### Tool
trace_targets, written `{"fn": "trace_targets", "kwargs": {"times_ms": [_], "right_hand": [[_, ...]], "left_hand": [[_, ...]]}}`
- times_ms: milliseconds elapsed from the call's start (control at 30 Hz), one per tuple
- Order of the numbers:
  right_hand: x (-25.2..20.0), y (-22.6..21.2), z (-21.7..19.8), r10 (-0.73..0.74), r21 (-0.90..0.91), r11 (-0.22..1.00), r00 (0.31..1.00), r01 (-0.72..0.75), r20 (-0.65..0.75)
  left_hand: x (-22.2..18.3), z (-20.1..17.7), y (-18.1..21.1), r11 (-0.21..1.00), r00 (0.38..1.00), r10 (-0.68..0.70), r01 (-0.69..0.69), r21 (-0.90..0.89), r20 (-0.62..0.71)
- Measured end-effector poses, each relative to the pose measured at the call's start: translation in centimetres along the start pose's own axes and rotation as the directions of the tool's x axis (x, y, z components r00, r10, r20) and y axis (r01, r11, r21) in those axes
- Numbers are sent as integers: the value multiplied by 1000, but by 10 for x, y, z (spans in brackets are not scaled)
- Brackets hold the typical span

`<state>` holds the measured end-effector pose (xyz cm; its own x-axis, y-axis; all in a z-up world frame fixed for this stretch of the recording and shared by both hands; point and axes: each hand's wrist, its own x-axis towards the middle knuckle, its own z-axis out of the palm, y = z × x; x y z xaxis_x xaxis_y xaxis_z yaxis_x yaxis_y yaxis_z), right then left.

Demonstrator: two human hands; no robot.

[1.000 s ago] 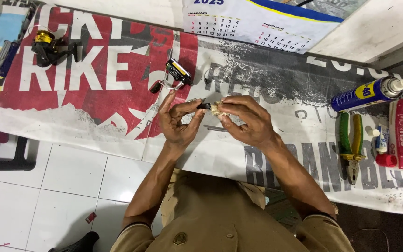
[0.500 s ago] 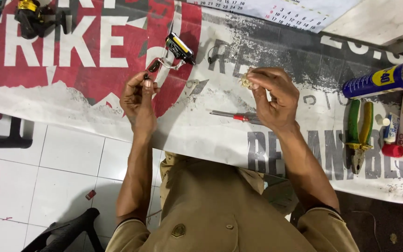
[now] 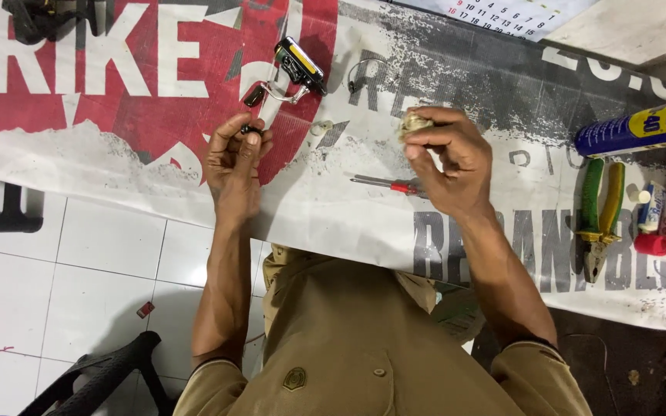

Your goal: Assembling the internal components of a fishing reel, including gears and small mechanical parts, on a workbench.

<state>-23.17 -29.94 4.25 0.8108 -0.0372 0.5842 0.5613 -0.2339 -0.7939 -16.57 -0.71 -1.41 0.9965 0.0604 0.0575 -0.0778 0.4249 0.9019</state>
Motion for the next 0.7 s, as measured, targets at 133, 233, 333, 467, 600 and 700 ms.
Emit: {"fn": "trace_targets", "kwargs": {"times_ms": [133, 233, 333, 467, 600, 700], "right_hand": [[-14, 15, 4, -11, -3, 1000, 1000, 11, -10], [-20, -6, 25, 36, -17, 999, 999, -36, -10], [-32, -22, 55, 64, -36, 997, 995, -61, 76], [-45, -13, 75, -14, -52, 998, 993, 20, 118], [-46, -9, 76, 37, -56, 998, 991, -30, 131], [-45, -6, 74, 60, -75, 996, 986, -49, 153]], "left_hand": [[-7, 2, 2, 1000, 1000, -18, 18, -7, 18], [-25, 9, 12, 962, 985, 79, -116, 247, 155], [-45, 16, 2, 931, 979, 90, -148, 335, 183], [-66, 14, -25, 887, 956, 111, -219, 406, 271], [-72, 20, -12, 861, 923, 146, -296, 414, 355], [-77, 36, 2, 928, 926, 132, -240, 284, 354]]}}
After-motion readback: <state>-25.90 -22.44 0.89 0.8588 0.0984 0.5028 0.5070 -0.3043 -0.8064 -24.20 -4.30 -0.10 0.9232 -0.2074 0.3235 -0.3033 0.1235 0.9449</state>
